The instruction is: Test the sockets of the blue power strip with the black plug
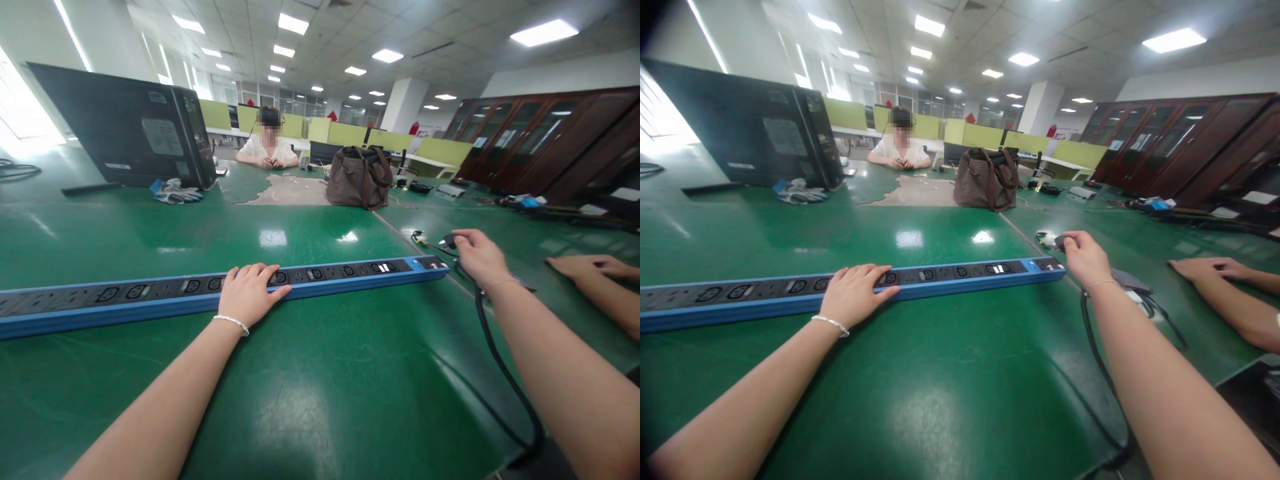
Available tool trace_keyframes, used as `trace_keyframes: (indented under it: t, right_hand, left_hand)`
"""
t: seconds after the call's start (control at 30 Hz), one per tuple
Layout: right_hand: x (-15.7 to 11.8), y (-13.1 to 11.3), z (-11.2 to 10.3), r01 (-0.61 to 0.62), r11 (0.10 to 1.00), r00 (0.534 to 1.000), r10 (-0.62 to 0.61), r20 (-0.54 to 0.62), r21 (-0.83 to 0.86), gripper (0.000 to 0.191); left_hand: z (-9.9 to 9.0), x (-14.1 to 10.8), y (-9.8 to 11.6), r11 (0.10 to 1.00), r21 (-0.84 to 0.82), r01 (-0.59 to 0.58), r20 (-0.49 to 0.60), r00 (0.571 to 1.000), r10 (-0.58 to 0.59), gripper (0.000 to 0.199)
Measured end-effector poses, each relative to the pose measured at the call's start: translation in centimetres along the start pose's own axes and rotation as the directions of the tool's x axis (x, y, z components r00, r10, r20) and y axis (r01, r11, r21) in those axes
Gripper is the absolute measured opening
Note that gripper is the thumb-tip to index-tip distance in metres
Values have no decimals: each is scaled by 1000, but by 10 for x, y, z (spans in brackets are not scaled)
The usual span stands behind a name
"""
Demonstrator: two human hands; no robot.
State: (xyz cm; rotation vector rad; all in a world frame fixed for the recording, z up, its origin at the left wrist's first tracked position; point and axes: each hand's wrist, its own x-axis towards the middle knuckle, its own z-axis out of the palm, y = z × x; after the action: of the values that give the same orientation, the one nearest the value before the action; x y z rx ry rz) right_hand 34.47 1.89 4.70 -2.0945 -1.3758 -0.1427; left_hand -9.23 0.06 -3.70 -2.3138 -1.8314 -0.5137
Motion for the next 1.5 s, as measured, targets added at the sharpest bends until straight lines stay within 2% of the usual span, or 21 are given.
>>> trace_keyframes:
  t: [0.13,0.3,0.4,0.5,0.7,1.03,1.23,1.5]
  right_hand:
    - [1,1,6,5,998,1000,-4,-8,60,36]
    - [3,4,22,5,999,1000,-6,20,49,41]
    - [2,3,31,1,1000,993,-1,117,-2,41]
    - [-5,-2,40,63,995,976,-45,213,-77,38]
    - [-18,-13,55,138,966,964,-80,255,-217,36]
    - [-24,-21,55,137,935,956,-39,290,-327,37]
    - [-32,-26,62,170,898,949,-38,313,-407,36]
    - [-34,-27,65,161,896,950,-27,310,-414,37]
  left_hand:
    - [0,1,0,1000,4,-5,2,1000,5,54]
    - [0,1,-1,1000,3,-4,-1,1000,4,54]
    - [0,1,-1,1000,-2,-7,-3,1000,7,54]
    - [0,1,-1,1000,-3,-10,-7,1000,10,54]
    - [1,1,-2,1000,-2,-10,-4,1000,10,54]
    - [1,1,-1,1000,-10,-4,2,1000,4,54]
    - [0,1,-1,1000,-7,-9,1,1000,9,54]
    - [0,1,-1,1000,-4,-9,-2,1000,9,53]
